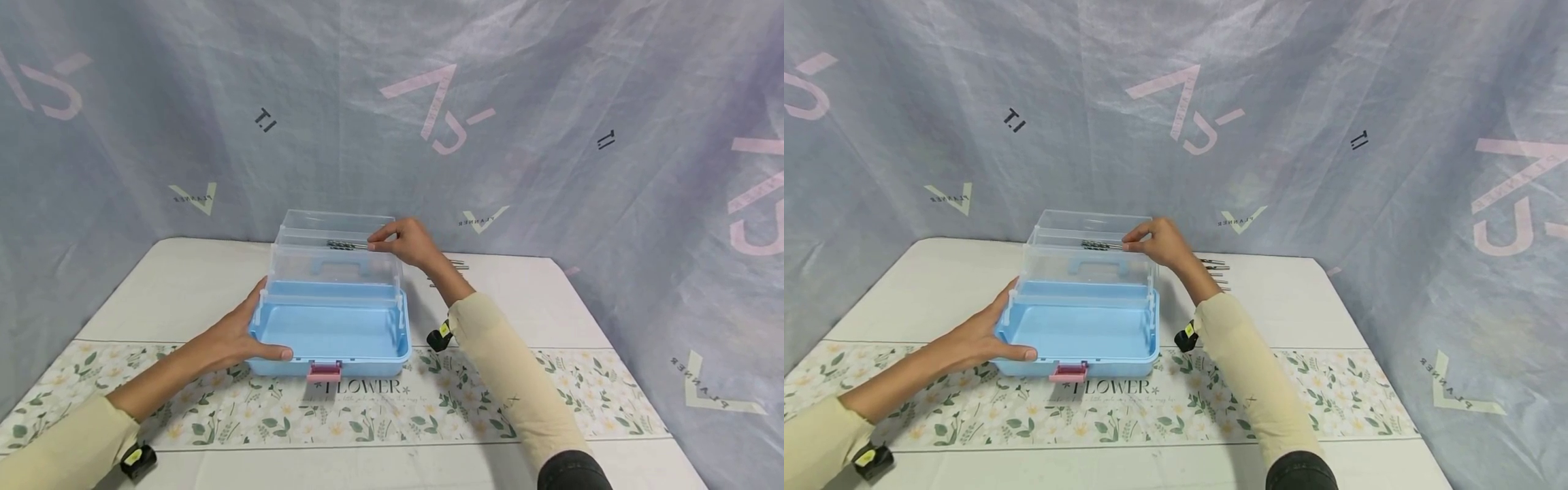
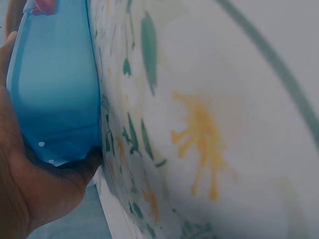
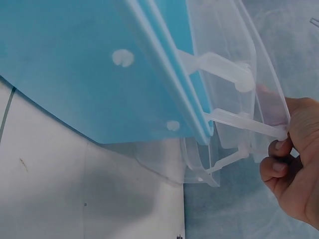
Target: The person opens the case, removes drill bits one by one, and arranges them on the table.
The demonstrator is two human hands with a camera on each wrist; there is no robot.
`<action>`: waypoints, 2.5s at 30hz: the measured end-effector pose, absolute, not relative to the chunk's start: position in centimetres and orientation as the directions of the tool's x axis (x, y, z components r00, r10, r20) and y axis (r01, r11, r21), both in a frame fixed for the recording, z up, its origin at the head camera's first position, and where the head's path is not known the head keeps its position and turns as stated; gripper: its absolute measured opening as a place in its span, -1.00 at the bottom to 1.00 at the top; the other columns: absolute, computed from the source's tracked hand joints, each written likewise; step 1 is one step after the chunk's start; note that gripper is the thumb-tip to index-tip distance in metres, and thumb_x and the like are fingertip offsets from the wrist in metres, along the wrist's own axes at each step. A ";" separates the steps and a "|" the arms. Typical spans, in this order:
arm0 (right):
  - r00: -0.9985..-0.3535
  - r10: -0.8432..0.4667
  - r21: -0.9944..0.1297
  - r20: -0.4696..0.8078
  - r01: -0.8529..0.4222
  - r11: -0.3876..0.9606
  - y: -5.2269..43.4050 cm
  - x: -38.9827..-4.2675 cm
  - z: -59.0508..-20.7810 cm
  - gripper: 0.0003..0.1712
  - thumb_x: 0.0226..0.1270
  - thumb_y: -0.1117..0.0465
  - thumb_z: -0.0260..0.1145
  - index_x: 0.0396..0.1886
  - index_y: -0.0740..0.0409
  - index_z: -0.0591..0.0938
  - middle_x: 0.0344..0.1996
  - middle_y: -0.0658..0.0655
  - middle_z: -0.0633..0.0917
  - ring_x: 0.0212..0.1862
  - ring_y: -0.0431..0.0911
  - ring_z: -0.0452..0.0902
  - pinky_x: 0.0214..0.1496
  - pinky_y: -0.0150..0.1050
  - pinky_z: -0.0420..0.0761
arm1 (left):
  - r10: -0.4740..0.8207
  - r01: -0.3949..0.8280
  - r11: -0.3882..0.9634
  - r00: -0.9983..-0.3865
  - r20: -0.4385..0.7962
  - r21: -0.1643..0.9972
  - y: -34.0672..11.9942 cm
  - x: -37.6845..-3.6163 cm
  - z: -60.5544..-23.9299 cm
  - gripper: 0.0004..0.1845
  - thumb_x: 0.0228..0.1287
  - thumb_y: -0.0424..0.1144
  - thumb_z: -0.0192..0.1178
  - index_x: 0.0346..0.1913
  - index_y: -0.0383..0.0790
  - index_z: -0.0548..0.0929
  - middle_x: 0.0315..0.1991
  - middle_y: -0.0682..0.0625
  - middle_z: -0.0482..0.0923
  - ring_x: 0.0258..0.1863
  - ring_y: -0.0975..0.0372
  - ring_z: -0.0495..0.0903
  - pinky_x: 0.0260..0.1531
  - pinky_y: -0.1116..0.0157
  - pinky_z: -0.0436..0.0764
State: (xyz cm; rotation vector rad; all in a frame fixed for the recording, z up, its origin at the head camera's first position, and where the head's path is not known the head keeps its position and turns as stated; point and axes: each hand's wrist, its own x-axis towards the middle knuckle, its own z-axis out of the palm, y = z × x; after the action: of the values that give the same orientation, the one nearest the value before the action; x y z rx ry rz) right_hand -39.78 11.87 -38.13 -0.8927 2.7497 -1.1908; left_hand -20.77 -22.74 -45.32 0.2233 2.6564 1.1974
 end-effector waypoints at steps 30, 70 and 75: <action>-0.797 -0.594 -0.446 0.109 -0.573 0.687 11.7 -39.3 -36.2 -0.76 0.74 0.22 0.37 0.13 0.15 0.90 0.05 0.16 0.90 0.09 0.06 0.81 0.19 0.04 0.78 | 0.230 0.054 0.651 -0.965 -0.129 0.757 -22.8 -20.8 -45.4 0.72 0.11 0.24 0.74 0.86 0.09 -0.54 0.85 -0.50 -0.35 0.75 -0.61 -0.12 0.44 -0.67 0.31; -0.733 -0.664 -0.639 0.146 -0.583 0.503 18.0 -39.4 -35.9 -0.72 0.78 0.14 0.32 0.20 0.17 0.83 0.05 0.20 0.83 -0.34 -0.10 0.47 -0.17 -0.20 0.54 | 0.228 0.053 0.645 -0.965 -0.126 0.762 -22.8 -20.7 -45.4 0.73 0.10 0.21 0.76 0.86 0.12 -0.54 0.85 -0.50 -0.35 0.75 -0.61 -0.12 0.45 -0.69 0.29; -0.743 -0.652 -0.626 0.149 -0.581 0.520 19.5 -39.4 -36.1 -0.72 0.77 0.15 0.33 0.19 0.17 0.84 0.07 0.21 0.85 -0.21 -0.02 0.59 -0.08 -0.18 0.58 | 0.225 0.053 0.651 -0.966 -0.126 0.758 -22.8 -20.7 -45.4 0.72 0.10 0.22 0.75 0.86 0.14 -0.54 0.85 -0.49 -0.33 0.75 -0.60 -0.09 0.46 -0.67 0.30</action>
State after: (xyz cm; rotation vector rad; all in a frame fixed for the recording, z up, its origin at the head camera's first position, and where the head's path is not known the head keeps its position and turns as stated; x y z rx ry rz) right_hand -39.36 19.46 -36.15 -1.0781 2.6458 -1.0291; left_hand -20.75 -22.83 -45.41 0.2277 2.6601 1.2110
